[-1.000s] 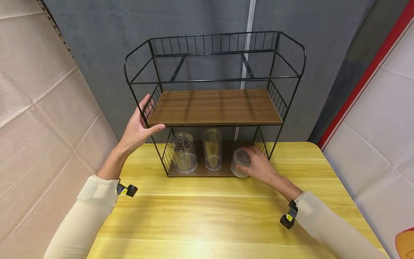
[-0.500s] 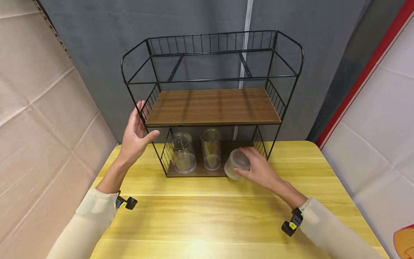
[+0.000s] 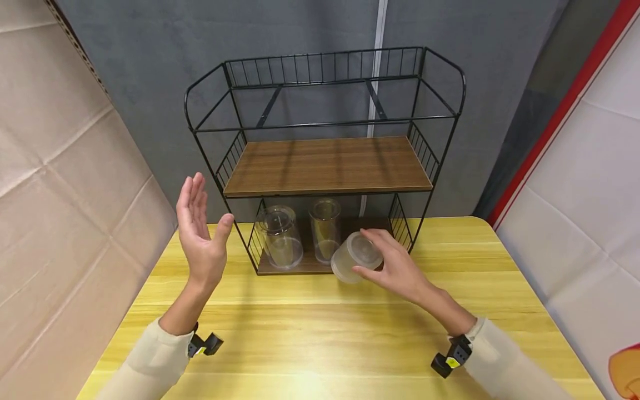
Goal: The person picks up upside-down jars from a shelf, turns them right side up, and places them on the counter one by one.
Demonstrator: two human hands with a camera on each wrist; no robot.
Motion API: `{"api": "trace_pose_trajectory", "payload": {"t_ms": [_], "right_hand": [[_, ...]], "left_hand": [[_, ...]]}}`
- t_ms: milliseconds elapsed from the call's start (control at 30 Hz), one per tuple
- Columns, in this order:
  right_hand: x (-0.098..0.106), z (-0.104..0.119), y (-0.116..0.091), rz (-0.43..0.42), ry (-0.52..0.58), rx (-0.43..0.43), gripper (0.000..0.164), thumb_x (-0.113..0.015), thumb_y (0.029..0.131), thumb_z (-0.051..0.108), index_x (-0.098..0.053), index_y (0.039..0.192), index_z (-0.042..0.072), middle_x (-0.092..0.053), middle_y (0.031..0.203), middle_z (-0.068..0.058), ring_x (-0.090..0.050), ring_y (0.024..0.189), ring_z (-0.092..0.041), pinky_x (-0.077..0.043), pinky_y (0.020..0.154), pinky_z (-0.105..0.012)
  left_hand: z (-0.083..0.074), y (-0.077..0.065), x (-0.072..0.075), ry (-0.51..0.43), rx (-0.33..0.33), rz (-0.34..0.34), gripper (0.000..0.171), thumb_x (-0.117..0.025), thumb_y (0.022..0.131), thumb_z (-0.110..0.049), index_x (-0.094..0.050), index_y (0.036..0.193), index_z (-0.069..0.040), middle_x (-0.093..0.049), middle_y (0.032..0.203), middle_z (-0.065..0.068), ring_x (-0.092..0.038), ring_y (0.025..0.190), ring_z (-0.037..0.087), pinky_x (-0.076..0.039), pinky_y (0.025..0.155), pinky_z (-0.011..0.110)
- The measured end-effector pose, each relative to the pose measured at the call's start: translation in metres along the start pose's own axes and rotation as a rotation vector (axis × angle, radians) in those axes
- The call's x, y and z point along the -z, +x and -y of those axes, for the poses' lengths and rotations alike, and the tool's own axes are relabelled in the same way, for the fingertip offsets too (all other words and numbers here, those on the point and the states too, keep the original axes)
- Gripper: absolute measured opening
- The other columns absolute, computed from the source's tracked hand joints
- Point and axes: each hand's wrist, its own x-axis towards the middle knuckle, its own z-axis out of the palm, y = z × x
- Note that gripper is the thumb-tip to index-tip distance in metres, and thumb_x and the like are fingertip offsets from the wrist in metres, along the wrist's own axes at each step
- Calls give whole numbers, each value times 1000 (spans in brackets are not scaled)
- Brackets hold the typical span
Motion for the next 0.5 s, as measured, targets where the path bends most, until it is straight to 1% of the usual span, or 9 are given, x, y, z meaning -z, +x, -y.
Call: {"api": "trace_pose_trajectory", "payload": {"t_ms": [67, 133, 200, 267, 333, 400, 433, 500], "right_hand": [[0, 6, -1, 0, 65, -14, 79, -91, 86, 22, -53, 153, 1, -56, 146, -19, -64, 120, -36, -62, 91, -53], [-2, 12, -1, 2, 138, -33, 79, -91, 86, 19, -53, 153, 3, -55, 147, -17, -63, 122, -36, -60, 97, -52], [-4, 16, -2, 2, 217, -47, 78, -90, 86, 15, -52, 154, 4, -54, 148, -15, -62, 124, -35, -59, 99, -47], [-6, 20, -2, -2, 291, -56, 77, -89, 87, 11, -52, 155, 5, -54, 148, -14, -62, 123, -32, -60, 98, -37], [-9, 24, -3, -10, 381, -58, 76, -87, 88, 6, -52, 155, 4, -54, 149, -14, -60, 123, -29, -60, 96, -28], [-13, 28, -3, -15, 474, -55, 74, -84, 89, 2, -50, 155, 3, -52, 150, -16, -58, 126, -26, -57, 97, -21], [-14, 29, -3, -17, 518, -52, 73, -82, 90, 0, -49, 156, 1, -51, 151, -18, -56, 128, -24, -56, 98, -19], [-18, 32, -3, -19, 608, -49, 71, -78, 92, -3, -47, 156, -1, -48, 152, -21, -54, 133, -20, -55, 101, -19]], "left_hand": [[-4, -6, -7, -11, -70, -41, 96, -76, 96, -49, -34, 156, 12, -43, 162, 21, -37, 154, 33, -22, 131, 50], [-8, -11, -14, -38, -138, -62, 91, -77, 96, -46, -39, 150, 17, -49, 155, 23, -42, 149, 36, -26, 129, 52], [-9, -18, -20, -63, -187, -43, 87, -77, 97, -43, -42, 145, 20, -52, 150, 24, -46, 145, 37, -30, 127, 52], [-9, -26, -24, -63, -206, 18, 82, -76, 98, -42, -46, 142, 21, -55, 148, 26, -48, 144, 36, -32, 126, 51], [-7, -36, -27, -36, -198, 98, 78, -75, 99, -43, -51, 141, 18, -56, 148, 26, -49, 144, 35, -35, 126, 49], [-4, -46, -29, -6, -163, 175, 76, -74, 99, -46, -54, 141, 14, -56, 149, 25, -50, 144, 33, -36, 125, 45], [-3, -51, -29, 9, -135, 214, 76, -73, 99, -48, -55, 142, 12, -56, 150, 24, -49, 145, 33, -36, 125, 44], [-1, -60, -31, 26, -51, 293, 79, -73, 97, -54, -54, 147, 5, -54, 154, 19, -47, 148, 32, -34, 126, 42]]}}
